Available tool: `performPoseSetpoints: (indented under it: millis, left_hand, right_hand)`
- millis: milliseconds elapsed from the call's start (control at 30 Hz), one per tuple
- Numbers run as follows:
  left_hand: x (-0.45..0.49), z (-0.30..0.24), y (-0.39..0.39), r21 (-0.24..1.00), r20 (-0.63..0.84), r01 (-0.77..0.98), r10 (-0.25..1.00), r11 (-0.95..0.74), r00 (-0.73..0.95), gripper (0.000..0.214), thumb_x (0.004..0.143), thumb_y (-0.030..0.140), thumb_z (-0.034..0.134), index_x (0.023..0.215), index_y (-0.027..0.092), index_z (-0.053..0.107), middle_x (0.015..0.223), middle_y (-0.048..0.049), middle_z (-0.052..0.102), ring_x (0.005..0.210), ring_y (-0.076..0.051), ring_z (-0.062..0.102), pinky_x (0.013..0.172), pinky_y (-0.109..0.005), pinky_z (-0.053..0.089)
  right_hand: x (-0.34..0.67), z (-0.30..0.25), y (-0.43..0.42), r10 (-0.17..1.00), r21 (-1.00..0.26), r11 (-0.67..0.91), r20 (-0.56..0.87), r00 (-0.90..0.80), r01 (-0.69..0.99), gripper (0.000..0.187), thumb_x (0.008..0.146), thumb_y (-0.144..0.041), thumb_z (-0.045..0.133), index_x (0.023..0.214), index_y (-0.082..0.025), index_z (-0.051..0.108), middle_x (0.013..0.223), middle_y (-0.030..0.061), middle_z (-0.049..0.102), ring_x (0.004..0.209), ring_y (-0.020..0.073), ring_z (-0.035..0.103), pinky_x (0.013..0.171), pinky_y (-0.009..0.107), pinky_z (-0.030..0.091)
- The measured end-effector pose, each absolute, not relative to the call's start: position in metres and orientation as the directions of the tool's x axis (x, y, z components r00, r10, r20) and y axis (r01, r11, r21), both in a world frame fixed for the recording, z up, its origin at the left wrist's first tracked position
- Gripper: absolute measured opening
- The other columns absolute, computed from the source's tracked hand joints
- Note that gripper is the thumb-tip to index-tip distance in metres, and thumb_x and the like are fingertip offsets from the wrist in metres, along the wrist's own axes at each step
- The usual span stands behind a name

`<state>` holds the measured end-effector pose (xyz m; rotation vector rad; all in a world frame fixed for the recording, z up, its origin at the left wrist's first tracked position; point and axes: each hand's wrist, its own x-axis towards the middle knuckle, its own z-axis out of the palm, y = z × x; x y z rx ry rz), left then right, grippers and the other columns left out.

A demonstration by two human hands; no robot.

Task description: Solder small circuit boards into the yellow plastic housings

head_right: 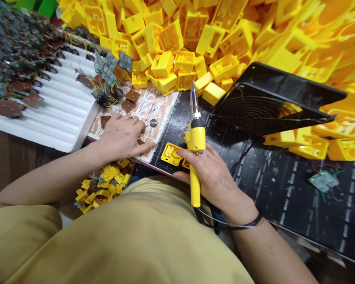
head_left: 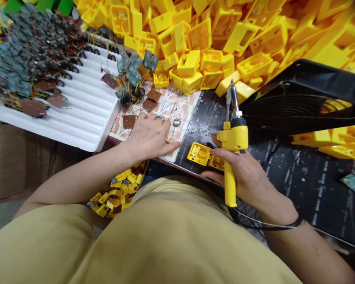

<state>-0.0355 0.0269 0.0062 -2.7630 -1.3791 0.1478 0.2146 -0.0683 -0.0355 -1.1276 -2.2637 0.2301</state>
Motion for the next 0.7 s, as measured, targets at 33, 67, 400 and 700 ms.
performPoseSetpoints:
  millis: [33, 67, 400, 700]
  left_hand:
    - [-0.035, 0.004, 0.025, -0.093, -0.096, 0.798, 0.803, -0.595, 0.587, 0.058, 0.085, 0.064, 0.049, 0.1, 0.011, 0.068, 0.087, -0.0145, 0.07, 0.095, -0.033, 0.064, 0.084, -0.046, 0.047]
    - [-0.035, 0.003, 0.024, -0.08, -0.137, 0.804, 0.805, -0.59, 0.577, 0.053, 0.086, 0.06, 0.05, 0.099, 0.012, 0.068, 0.087, -0.0139, 0.07, 0.094, -0.032, 0.064, 0.082, -0.045, 0.047]
    - [-0.065, 0.011, 0.031, 0.501, -0.124, 0.774, 0.853, -0.388, 0.508, 0.017, 0.082, 0.029, 0.056, 0.083, 0.016, 0.066, 0.083, -0.002, 0.071, 0.078, -0.015, 0.063, 0.079, -0.028, 0.047]
    - [-0.061, 0.004, 0.037, 0.752, -0.045, 0.564, 0.827, -0.341, 0.56, 0.042, 0.078, 0.022, 0.062, 0.119, 0.013, 0.063, 0.088, -0.0017, 0.074, 0.086, -0.015, 0.067, 0.086, -0.028, 0.049]
  right_hand:
    - [0.212, -0.036, -0.068, 0.774, -0.401, 0.623, 0.439, -0.456, 0.672, 0.056, 0.082, -0.036, 0.074, 0.128, -0.017, 0.047, 0.108, 0.0114, 0.067, 0.117, 0.0286, 0.061, 0.097, 0.043, 0.053]
    - [0.21, -0.037, -0.068, 0.775, -0.402, 0.621, 0.447, -0.447, 0.673, 0.057, 0.082, -0.038, 0.074, 0.128, -0.017, 0.047, 0.108, 0.0118, 0.067, 0.115, 0.0285, 0.062, 0.097, 0.043, 0.053]
    - [0.188, -0.042, -0.062, 0.763, -0.409, 0.62, 0.515, -0.391, 0.67, 0.044, 0.085, -0.02, 0.07, 0.124, -0.02, 0.049, 0.097, 0.0068, 0.069, 0.091, 0.0213, 0.068, 0.084, 0.036, 0.056]
    - [0.183, -0.024, -0.059, 0.749, -0.411, 0.592, 0.598, -0.285, 0.693, 0.037, 0.081, -0.022, 0.076, 0.114, -0.022, 0.058, 0.094, 0.0023, 0.073, 0.08, 0.018, 0.07, 0.076, 0.031, 0.058]
